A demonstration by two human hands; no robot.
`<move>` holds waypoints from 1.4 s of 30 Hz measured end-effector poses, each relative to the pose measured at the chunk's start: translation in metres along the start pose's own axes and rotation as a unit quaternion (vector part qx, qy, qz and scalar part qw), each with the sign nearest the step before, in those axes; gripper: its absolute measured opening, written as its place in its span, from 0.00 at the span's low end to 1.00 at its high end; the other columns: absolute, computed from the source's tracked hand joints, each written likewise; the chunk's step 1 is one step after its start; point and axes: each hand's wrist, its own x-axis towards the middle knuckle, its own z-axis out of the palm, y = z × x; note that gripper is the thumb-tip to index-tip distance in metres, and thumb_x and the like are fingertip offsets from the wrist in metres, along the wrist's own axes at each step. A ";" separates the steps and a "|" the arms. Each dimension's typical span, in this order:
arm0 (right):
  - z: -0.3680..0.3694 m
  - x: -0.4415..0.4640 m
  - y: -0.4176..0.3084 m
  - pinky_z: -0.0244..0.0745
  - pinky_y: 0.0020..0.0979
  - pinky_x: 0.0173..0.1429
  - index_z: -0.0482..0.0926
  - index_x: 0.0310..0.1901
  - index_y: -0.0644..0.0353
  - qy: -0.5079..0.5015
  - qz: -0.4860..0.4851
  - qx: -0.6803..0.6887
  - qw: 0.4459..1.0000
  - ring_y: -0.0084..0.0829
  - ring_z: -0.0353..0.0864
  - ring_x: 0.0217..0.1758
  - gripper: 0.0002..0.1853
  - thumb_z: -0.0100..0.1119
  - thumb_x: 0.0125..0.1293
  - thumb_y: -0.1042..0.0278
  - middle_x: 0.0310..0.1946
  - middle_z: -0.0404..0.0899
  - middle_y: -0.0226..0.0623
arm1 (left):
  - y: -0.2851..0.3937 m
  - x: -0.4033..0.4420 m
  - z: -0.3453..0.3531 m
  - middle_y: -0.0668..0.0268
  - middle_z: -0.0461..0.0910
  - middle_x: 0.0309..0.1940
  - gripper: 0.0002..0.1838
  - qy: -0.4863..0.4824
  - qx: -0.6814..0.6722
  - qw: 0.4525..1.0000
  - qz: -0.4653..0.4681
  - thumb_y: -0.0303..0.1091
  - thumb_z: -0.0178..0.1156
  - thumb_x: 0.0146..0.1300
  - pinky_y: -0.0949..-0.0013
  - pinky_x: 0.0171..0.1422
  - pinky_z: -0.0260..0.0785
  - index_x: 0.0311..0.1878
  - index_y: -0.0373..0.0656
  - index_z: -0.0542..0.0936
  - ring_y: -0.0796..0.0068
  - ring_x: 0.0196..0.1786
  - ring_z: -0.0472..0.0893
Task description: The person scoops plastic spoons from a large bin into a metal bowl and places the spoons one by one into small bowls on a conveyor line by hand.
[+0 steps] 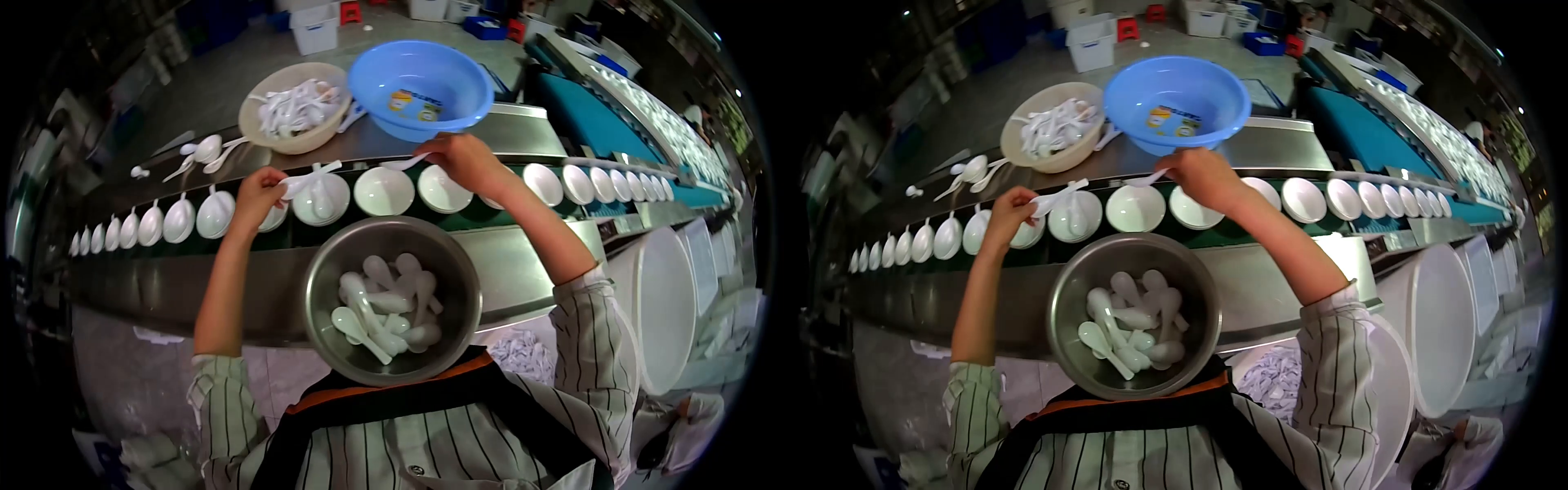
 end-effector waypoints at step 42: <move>0.024 -0.046 -0.098 0.74 0.28 0.44 0.80 0.38 0.61 -0.379 0.072 0.251 0.888 0.29 0.81 0.37 0.08 0.63 0.57 0.70 0.35 0.80 0.35 | -0.301 0.054 -0.331 0.50 0.79 0.46 0.24 0.191 0.523 0.817 -0.148 0.50 0.48 0.60 0.55 0.58 0.67 0.45 0.40 0.81 0.54 0.52 0.78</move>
